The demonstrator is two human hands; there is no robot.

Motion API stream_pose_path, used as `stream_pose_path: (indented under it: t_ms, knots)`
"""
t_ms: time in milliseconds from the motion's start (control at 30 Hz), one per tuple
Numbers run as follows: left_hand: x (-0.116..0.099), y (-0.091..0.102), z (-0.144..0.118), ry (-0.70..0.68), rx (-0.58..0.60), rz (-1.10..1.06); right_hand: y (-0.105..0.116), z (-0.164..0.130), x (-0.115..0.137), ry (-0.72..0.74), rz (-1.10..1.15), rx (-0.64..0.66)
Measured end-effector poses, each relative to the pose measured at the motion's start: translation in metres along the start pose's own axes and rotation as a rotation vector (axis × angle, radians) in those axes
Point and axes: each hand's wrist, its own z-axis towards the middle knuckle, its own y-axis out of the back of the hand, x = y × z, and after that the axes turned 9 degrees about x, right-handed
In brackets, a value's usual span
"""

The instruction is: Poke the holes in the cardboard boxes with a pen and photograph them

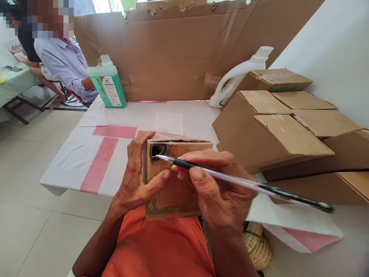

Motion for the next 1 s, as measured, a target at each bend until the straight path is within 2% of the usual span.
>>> stream_pose_path:
  t_ms: [167, 500, 700, 1000]
  knots:
    - [0.003, 0.001, -0.004, -0.026, -0.015, 0.015, -0.004, -0.007, -0.020, 0.087, -0.090, 0.050]
    - [0.001, 0.000, -0.005, -0.019, -0.012, 0.011, -0.003, -0.001, -0.015, 0.113, -0.221, 0.123]
    - [0.001, -0.001, -0.006, -0.003, -0.031, -0.015, 0.000, 0.000, -0.015, 0.096, -0.219, 0.184]
    - [-0.003, -0.003, -0.005, -0.001, -0.036, -0.004, 0.002, -0.001, -0.010, 0.103, -0.259, 0.103]
